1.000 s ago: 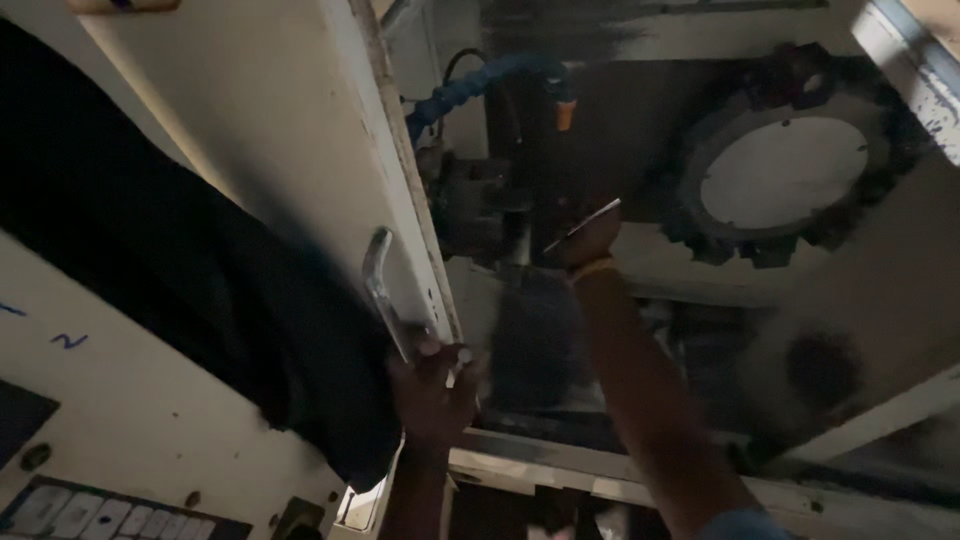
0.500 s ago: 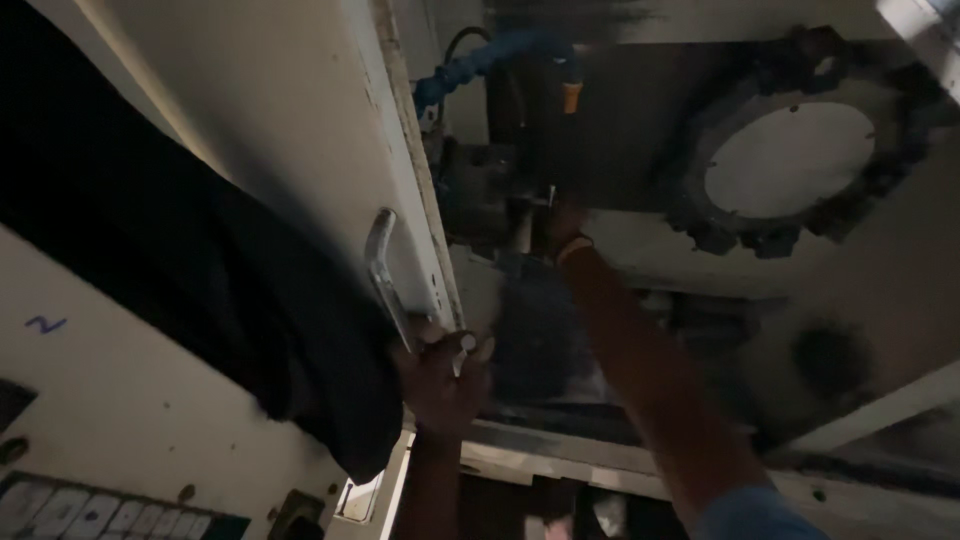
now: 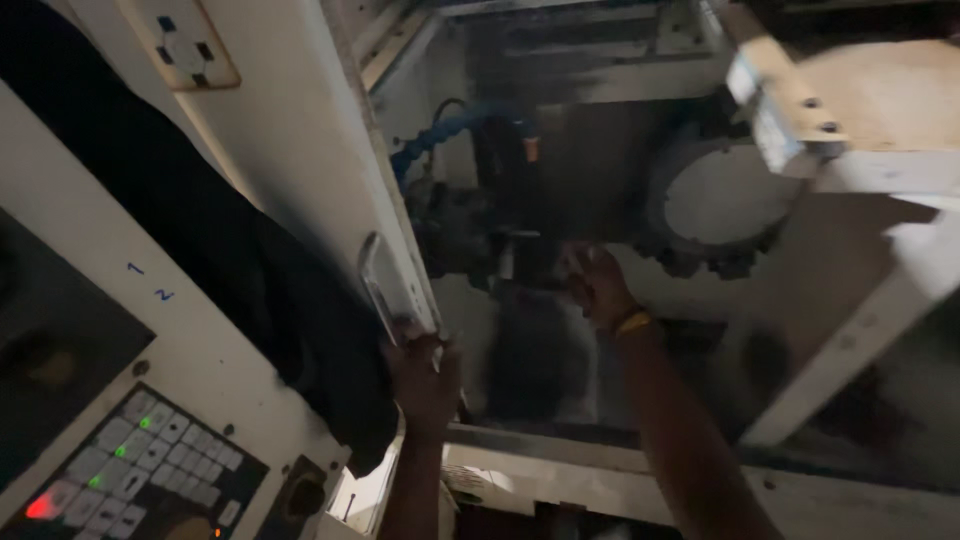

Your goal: The person sits on the floor and uses a small tool to polish or clean a metal part. They then open a machine door, place the part inside, and retrieve another part to continue polishing.

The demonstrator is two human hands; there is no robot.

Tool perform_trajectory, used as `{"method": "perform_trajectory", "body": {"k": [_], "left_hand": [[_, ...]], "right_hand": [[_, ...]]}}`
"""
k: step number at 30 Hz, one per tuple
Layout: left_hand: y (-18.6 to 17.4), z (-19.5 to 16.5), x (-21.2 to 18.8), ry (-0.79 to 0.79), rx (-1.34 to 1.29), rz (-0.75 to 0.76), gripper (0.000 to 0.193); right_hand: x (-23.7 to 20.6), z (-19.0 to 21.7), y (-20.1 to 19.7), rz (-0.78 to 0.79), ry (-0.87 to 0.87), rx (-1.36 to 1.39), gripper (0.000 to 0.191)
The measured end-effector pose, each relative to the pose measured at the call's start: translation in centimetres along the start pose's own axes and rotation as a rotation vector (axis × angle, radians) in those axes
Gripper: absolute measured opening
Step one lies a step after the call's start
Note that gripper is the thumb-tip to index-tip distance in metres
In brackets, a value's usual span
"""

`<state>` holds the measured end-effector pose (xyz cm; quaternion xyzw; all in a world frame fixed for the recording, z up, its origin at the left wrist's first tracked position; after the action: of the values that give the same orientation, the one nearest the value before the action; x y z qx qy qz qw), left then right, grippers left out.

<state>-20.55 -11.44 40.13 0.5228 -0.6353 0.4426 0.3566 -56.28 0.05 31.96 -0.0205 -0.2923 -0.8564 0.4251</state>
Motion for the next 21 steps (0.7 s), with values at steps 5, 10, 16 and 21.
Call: {"method": "perform_trajectory", "body": {"k": [5,10,16,21], "left_hand": [[0.9,0.9,-0.7,-0.001,0.014,0.032,0.015],[0.8,3.6,-0.5,-0.162,-0.536,0.059,0.022],[-1.5,3.9,-0.4,-0.131,-0.265,0.050,0.027],[-0.3,-0.6,-0.7,-0.064,-0.194,0.077,0.034]], "right_hand": [[-4.6,-4.7,-7.5,-0.772,0.230,0.292,0.031],[-10.5,-3.3,-0.2,-0.135,-0.014,-0.144,0.026],[-31.2,3.9,0.5,-0.068,-0.208,-0.880,0.022],[-48.4,10.1,-7.4,-0.527,0.031,-1.411,0.019]]}}
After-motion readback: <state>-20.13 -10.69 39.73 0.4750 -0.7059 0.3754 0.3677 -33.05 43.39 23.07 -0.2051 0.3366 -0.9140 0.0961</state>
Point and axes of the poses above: each hand's wrist, its own x-axis towards the middle knuckle, its own y-axis out of the palm, z = x × y, the point moved 10 cm from there along x, towards the middle knuckle, and after that the axes turned 1 degree about -x, right-handed, at the moved point
